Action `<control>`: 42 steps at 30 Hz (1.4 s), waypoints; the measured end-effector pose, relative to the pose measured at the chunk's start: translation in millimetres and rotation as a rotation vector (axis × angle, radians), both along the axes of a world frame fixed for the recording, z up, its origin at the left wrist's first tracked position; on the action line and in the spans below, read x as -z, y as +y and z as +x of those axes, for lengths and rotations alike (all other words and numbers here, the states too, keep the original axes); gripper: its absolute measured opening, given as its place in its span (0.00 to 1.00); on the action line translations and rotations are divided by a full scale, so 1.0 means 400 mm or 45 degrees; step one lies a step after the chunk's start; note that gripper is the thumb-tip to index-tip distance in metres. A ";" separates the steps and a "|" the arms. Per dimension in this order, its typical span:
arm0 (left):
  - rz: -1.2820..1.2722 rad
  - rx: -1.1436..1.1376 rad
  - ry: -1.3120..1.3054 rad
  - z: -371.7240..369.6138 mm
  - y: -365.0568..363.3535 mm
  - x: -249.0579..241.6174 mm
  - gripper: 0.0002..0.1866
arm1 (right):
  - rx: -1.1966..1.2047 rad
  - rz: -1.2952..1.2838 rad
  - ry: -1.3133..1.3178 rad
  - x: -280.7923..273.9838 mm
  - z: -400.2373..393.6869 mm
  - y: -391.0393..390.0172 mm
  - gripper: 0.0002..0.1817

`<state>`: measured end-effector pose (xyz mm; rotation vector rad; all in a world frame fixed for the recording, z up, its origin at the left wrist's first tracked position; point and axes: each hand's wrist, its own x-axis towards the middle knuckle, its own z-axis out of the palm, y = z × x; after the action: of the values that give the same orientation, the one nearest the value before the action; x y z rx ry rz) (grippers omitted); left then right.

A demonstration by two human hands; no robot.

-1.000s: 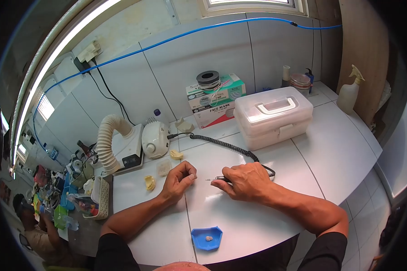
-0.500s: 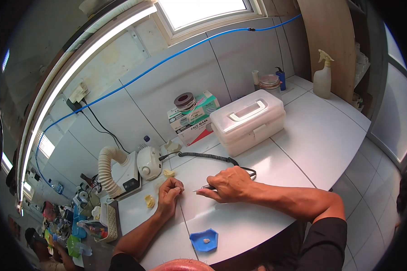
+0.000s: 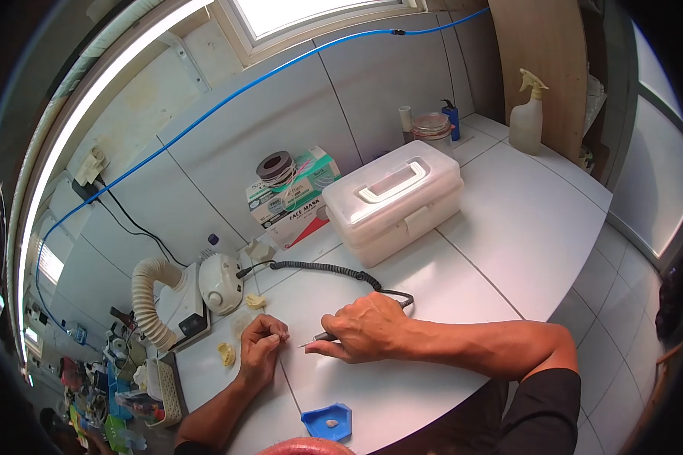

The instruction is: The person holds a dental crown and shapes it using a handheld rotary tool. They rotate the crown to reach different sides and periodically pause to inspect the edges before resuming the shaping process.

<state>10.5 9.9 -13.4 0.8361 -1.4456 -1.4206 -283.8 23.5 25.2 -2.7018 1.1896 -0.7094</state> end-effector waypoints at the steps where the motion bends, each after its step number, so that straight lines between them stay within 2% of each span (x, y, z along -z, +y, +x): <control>1: 0.020 0.018 0.018 0.000 0.001 -0.001 0.08 | -0.012 -0.016 -0.009 0.005 0.000 -0.003 0.36; 3: 0.021 0.051 0.060 0.004 -0.001 0.010 0.08 | -0.003 0.061 0.024 -0.001 -0.004 -0.007 0.36; 7: -0.064 0.112 -0.065 -0.005 -0.008 -0.008 0.08 | 0.001 0.120 0.119 0.003 -0.001 -0.024 0.35; 10: -0.087 0.117 -0.264 -0.009 -0.016 -0.021 0.11 | 0.015 0.160 0.092 0.003 0.015 -0.043 0.32; 15: -0.209 0.083 -0.424 -0.008 -0.027 -0.027 0.09 | 0.020 0.279 0.170 -0.012 0.024 -0.054 0.25; 42: -0.223 0.096 -0.457 -0.022 -0.027 -0.040 0.10 | 0.010 0.316 0.197 -0.021 0.027 -0.058 0.26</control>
<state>1.6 -0.8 2.5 0.9657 -1.8610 -1.2172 -273.1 0.5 33.7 -2.5817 1.2300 -0.3311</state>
